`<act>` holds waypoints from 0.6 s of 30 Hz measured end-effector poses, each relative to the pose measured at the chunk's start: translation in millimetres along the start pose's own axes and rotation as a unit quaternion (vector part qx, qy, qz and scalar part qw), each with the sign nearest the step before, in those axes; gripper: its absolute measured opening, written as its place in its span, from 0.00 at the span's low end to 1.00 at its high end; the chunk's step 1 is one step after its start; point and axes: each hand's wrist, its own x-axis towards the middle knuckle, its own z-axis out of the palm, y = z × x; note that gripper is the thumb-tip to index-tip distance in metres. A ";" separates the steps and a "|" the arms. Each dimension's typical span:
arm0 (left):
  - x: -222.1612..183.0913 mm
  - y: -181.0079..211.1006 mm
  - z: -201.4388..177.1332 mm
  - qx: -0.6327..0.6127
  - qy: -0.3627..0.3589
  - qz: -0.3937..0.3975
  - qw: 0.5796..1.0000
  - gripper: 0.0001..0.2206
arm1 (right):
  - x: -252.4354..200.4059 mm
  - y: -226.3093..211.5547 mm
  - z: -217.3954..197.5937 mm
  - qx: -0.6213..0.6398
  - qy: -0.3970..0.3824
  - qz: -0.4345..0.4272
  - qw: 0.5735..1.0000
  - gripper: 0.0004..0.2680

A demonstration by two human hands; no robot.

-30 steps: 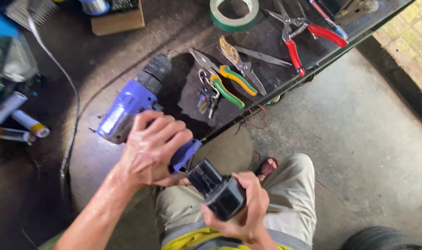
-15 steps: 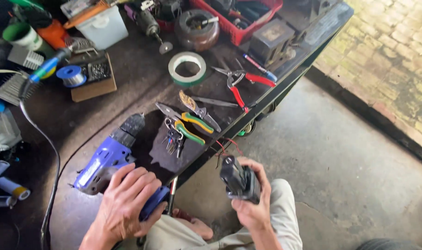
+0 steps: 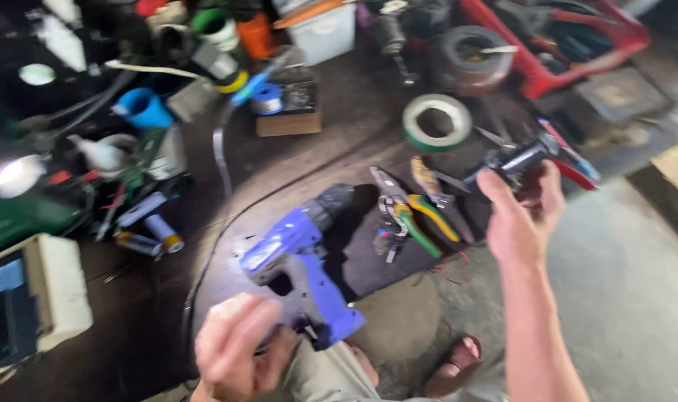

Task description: Disassembling a cordless power drill by removing the battery and unscrewing the casing with an electric screwdriver.

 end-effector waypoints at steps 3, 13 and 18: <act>-20.5 -26.3 -7.7 0.051 0.155 -0.238 0.957 0.03 | 7.0 -1.7 6.5 -0.223 0.026 0.026 0.974 0.19; -7.8 -83.6 7.8 0.127 0.008 -0.254 0.959 0.03 | 34.9 30.7 0.2 -0.593 -0.035 -0.170 0.786 0.26; 0.8 -78.8 2.4 0.175 0.006 -0.200 0.964 0.05 | 48.0 36.4 2.9 -0.640 -0.013 -0.154 0.753 0.28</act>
